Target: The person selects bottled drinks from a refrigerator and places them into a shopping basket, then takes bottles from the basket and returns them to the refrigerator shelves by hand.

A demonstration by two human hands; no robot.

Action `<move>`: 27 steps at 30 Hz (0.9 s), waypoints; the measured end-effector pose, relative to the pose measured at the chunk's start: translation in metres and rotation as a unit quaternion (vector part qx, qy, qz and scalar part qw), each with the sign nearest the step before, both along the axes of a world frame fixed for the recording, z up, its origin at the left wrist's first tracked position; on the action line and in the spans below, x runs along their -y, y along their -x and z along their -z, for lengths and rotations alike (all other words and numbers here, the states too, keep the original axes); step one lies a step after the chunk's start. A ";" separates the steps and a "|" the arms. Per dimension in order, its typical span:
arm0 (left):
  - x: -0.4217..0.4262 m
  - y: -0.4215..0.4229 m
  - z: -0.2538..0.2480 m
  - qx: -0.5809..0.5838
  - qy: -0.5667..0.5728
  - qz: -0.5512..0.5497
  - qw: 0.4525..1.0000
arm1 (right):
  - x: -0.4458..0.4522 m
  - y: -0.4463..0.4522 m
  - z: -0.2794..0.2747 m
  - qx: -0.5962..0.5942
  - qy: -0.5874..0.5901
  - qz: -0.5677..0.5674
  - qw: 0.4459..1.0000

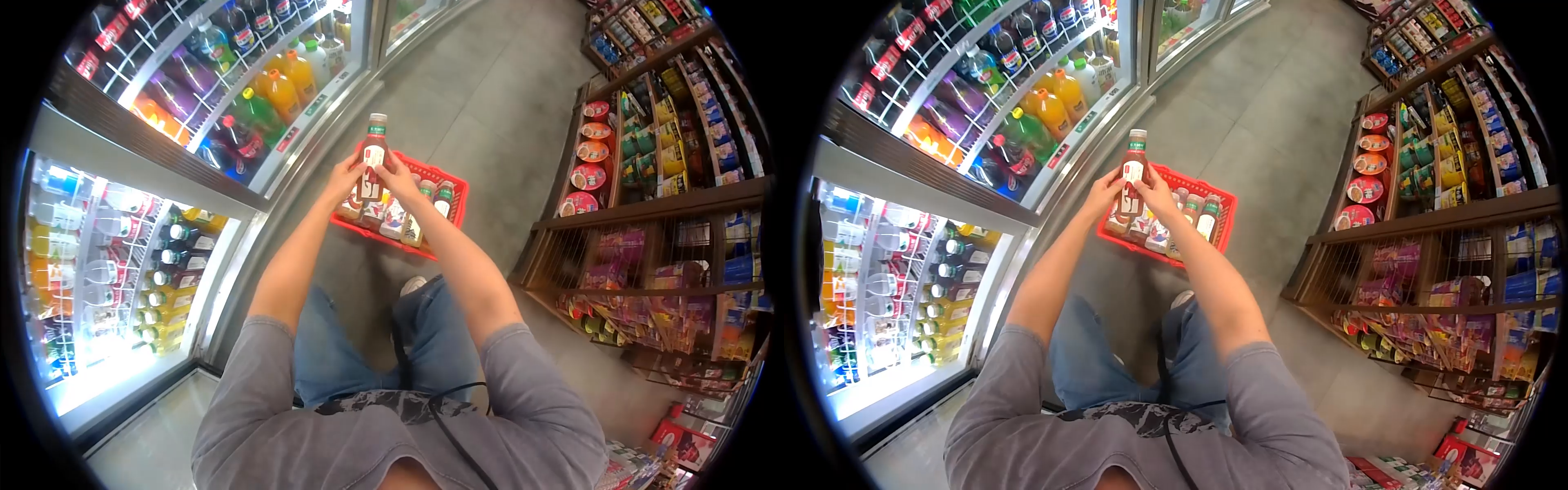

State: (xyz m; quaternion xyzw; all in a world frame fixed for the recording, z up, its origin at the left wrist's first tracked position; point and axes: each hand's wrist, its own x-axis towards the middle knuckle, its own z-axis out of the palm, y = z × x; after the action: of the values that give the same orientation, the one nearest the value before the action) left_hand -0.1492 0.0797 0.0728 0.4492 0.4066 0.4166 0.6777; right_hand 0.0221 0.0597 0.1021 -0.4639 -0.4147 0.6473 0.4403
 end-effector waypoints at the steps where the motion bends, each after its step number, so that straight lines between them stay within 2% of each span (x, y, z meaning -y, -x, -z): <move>1: 0.000 0.001 0.022 -0.019 -0.002 0.002 1.000 | 0.003 0.002 0.027 0.021 0.014 0.016 1.000; 2: 0.002 0.003 0.043 -0.038 0.012 0.000 0.999 | 0.003 0.007 0.051 0.040 0.026 0.031 0.998; 3: 0.006 0.004 0.058 -0.035 0.023 -0.007 0.999 | 0.007 0.011 0.068 -0.024 0.043 0.034 0.998; 6: 0.018 0.008 0.089 -0.058 0.047 -0.008 0.997 | 0.013 0.020 0.118 0.031 0.070 0.084 0.994; 8: 0.017 0.011 0.101 -0.082 0.052 -0.009 0.995 | 0.024 0.022 0.100 0.094 0.066 0.051 0.992; 9: 0.019 0.012 0.110 -0.073 0.073 -0.011 0.995 | 0.020 0.023 0.121 0.152 0.080 0.051 0.984; 10: 0.020 0.013 0.117 -0.063 0.094 -0.017 0.993 | 0.018 0.025 0.140 0.153 0.077 0.046 0.984; 12: 0.021 0.014 0.140 -0.089 0.078 -0.021 0.993 | 0.017 0.032 0.162 0.174 0.070 0.057 0.981; 13: 0.019 0.012 0.172 -0.119 0.039 -0.036 0.991 | 0.027 0.033 0.133 0.177 0.108 0.045 0.977; 14: 0.015 0.010 0.186 -0.149 -0.003 -0.052 0.987 | 0.027 0.033 0.136 0.177 0.103 0.043 0.978; 16: 0.020 0.008 0.176 -0.177 0.022 -0.030 0.984 | 0.029 0.032 0.136 0.357 0.043 0.062 0.931; 18: 0.021 0.004 0.174 -0.221 -0.037 -0.052 0.973 | 0.029 0.034 0.140 0.333 0.048 0.087 0.938; 20: 0.019 0.005 0.178 -0.242 -0.061 -0.064 0.966 | 0.025 0.038 0.147 0.409 0.052 0.087 0.907; 22: 0.018 0.005 0.184 -0.287 -0.108 -0.080 0.949 | 0.024 0.042 0.160 0.412 0.045 0.084 0.906; 27: 0.017 0.007 0.196 -0.367 -0.099 -0.083 0.921 | 0.028 0.048 0.169 0.406 -0.020 0.125 0.905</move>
State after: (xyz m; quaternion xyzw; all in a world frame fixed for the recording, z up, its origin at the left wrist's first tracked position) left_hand -0.1561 0.0624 -0.1230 0.6002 0.6194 0.3156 0.3955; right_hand -0.0257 0.0313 -0.0669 -0.7255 -0.5090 0.3339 0.3210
